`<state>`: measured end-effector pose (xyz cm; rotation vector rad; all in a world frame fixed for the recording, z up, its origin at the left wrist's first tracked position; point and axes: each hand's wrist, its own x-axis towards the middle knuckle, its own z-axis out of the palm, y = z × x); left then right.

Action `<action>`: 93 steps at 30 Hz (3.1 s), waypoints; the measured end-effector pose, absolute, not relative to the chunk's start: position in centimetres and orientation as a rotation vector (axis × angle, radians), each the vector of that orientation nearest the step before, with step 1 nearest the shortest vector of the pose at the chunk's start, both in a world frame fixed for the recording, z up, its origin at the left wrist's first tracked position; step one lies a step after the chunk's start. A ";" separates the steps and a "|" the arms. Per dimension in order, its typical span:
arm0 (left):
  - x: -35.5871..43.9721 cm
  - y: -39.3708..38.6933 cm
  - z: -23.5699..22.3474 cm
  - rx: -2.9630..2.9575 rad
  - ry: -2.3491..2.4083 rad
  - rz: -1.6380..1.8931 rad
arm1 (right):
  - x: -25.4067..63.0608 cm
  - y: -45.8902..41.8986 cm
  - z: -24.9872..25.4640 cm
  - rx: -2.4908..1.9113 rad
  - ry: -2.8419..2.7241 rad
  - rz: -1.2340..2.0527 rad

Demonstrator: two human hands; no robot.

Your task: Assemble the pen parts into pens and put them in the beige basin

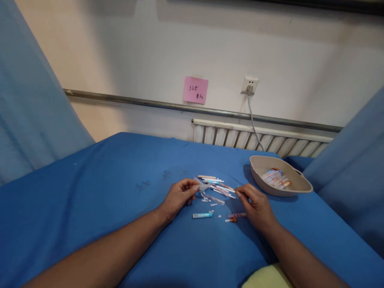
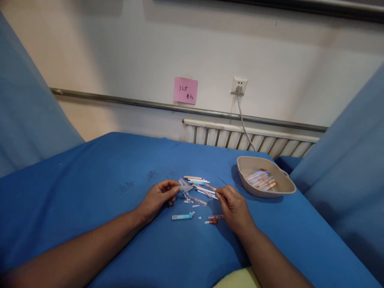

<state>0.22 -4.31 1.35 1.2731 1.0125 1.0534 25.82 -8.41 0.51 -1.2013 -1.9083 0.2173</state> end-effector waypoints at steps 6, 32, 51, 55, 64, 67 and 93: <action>0.0 -4.0 1.1 1.257 1.012 1.042 | 25.8 -8.4 0.4 -1.188 -1.927 0.216; 1.5 -6.5 1.4 1.265 0.926 0.954 | 24.2 -9.9 0.6 -1.179 -2.000 0.451; 2.2 -8.7 2.7 1.610 0.821 0.652 | 22.7 -11.3 1.4 -1.138 -1.738 0.849; 2.7 -9.5 3.3 1.671 0.722 0.643 | 22.4 -11.4 1.7 -1.075 -1.775 0.933; 0.9 -5.7 2.4 1.098 0.836 0.922 | 24.6 -9.0 0.4 -1.273 -1.705 0.609; 0.5 -4.8 2.2 1.031 0.847 0.963 | 26.0 -8.4 0.6 -1.372 -1.845 0.530; 1.1 -5.7 0.5 1.499 0.909 0.711 | 27.2 -8.6 0.2 -1.437 -2.324 0.501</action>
